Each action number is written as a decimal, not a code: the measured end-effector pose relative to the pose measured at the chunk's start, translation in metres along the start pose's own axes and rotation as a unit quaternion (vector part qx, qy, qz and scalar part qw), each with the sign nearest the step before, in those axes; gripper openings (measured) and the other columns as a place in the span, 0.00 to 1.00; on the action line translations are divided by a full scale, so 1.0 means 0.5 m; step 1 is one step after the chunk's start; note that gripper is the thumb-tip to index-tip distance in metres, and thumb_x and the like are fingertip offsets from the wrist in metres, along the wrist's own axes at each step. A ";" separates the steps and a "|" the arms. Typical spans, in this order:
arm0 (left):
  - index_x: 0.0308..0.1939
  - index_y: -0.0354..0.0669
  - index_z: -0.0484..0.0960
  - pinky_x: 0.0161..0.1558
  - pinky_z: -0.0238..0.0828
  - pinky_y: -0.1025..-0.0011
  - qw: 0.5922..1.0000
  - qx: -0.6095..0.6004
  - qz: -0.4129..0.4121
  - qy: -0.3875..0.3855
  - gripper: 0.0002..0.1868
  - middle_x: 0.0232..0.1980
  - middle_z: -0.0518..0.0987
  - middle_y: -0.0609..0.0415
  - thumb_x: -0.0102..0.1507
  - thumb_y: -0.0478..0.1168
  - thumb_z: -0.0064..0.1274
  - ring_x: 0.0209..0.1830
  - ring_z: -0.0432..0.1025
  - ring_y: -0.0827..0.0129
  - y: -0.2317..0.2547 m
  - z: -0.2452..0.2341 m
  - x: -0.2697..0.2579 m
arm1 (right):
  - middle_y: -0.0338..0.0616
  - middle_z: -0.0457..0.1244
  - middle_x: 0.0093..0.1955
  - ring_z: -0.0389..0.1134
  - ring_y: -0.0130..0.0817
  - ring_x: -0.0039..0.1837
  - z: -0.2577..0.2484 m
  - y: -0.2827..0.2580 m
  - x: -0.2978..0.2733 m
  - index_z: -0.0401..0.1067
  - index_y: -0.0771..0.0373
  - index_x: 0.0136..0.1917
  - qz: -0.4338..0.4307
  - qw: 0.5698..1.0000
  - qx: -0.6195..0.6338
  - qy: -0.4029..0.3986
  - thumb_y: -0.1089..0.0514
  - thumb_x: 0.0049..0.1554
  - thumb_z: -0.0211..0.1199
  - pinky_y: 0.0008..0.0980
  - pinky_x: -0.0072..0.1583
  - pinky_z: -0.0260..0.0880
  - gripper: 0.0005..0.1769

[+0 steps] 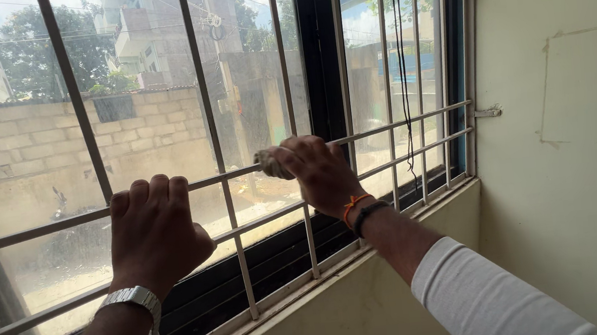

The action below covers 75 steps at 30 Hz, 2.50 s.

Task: The person wipes the horizontal bars and vertical frame of a window using a cloth, then folds the cloth.

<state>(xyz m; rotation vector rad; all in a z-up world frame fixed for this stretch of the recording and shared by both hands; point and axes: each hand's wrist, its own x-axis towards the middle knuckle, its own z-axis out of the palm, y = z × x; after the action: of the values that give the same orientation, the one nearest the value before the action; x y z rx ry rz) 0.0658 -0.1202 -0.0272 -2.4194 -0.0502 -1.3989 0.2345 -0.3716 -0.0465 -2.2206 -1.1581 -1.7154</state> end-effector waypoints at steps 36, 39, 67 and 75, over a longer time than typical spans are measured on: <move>0.33 0.42 0.77 0.38 0.64 0.62 0.996 -0.027 -0.038 -0.080 0.12 0.21 0.72 0.57 0.46 0.36 0.50 0.19 0.67 0.68 0.327 0.076 0.185 | 0.38 0.67 0.45 0.64 0.36 0.51 0.017 0.165 -0.010 0.77 0.56 0.53 0.068 0.988 0.132 0.036 0.62 0.54 0.61 0.44 0.59 0.55 0.13; 0.29 0.43 0.77 0.35 0.63 0.63 0.995 -0.025 -0.058 -0.080 0.09 0.18 0.71 0.57 0.45 0.36 0.48 0.15 0.64 0.69 0.333 0.077 0.193 | 0.40 0.67 0.45 0.64 0.38 0.50 0.012 0.142 0.002 0.78 0.56 0.52 0.066 0.987 0.149 -0.004 0.62 0.53 0.59 0.44 0.58 0.55 0.14; 0.55 0.44 0.77 0.60 0.67 0.63 0.961 -0.038 -0.080 -0.261 0.30 0.39 0.82 0.53 0.52 0.50 0.64 0.41 0.78 0.64 0.336 -0.010 0.206 | 0.34 0.63 0.68 0.57 0.35 0.75 -0.068 0.238 -0.014 0.69 0.49 0.67 0.120 0.961 0.127 -0.217 0.72 0.51 0.52 0.53 0.73 0.46 0.33; 0.54 0.43 0.77 0.56 0.66 0.63 0.967 -0.041 -0.078 -0.239 0.36 0.37 0.81 0.54 0.49 0.57 0.69 0.39 0.75 0.65 0.338 -0.008 0.200 | 0.46 0.63 0.67 0.59 0.45 0.73 -0.020 0.233 -0.029 0.70 0.59 0.66 0.060 0.979 0.141 -0.131 0.70 0.53 0.56 0.48 0.74 0.57 0.27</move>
<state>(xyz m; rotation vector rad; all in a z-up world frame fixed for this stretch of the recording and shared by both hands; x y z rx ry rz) 0.1478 -0.2945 0.0127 -2.8192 -0.3117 -0.8553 0.2976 -0.4660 -0.0146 -2.3269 -1.2025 -1.1558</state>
